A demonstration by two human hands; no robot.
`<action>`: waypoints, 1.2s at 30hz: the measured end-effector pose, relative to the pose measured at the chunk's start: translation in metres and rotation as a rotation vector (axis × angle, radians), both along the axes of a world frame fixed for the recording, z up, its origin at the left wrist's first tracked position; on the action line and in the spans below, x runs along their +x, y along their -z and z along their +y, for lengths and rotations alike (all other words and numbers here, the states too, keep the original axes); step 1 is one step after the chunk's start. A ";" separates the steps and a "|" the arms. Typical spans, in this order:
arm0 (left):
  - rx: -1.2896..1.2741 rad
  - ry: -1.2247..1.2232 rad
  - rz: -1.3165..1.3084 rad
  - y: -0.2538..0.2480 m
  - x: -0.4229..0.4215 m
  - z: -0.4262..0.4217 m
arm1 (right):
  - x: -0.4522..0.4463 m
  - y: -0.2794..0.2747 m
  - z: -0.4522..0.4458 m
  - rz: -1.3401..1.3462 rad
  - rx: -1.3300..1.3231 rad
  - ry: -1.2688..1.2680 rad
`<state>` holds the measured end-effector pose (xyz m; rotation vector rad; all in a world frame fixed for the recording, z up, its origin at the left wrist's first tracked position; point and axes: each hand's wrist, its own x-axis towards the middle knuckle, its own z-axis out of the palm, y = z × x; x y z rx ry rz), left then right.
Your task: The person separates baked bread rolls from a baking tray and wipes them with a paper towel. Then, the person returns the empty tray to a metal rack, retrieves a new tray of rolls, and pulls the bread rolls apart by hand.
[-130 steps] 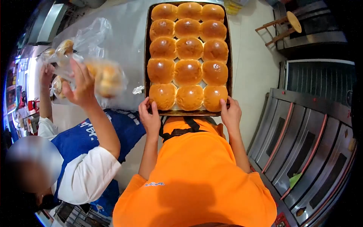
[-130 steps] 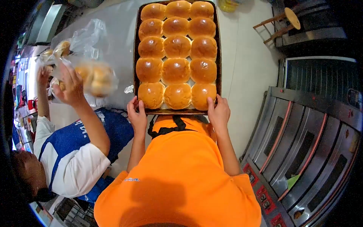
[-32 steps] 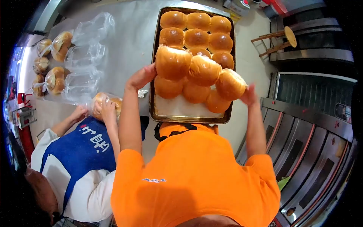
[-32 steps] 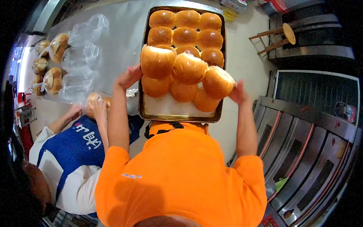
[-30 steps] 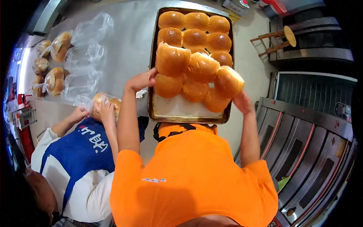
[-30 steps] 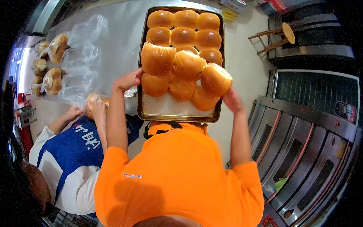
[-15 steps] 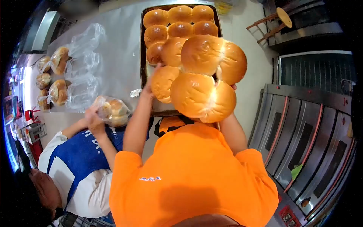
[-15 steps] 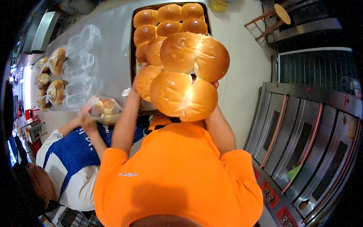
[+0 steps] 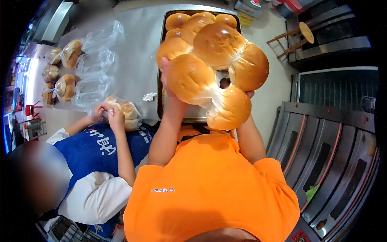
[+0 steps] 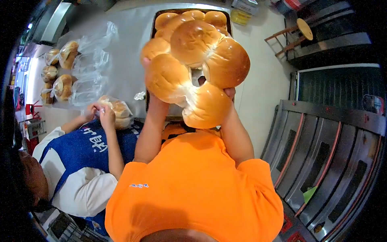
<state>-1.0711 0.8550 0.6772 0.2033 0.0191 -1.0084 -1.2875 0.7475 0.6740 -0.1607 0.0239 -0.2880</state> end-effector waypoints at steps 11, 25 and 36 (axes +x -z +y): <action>-0.185 -0.152 -0.166 -0.022 0.076 0.052 | -0.096 0.025 -0.081 0.570 -0.458 -0.279; -0.042 -0.011 -0.821 -0.016 -0.035 0.033 | 0.003 -0.015 -0.015 0.050 -0.437 0.256; 0.117 -0.371 -0.905 -0.097 -0.082 0.088 | 0.057 -0.170 0.037 0.679 -2.122 0.659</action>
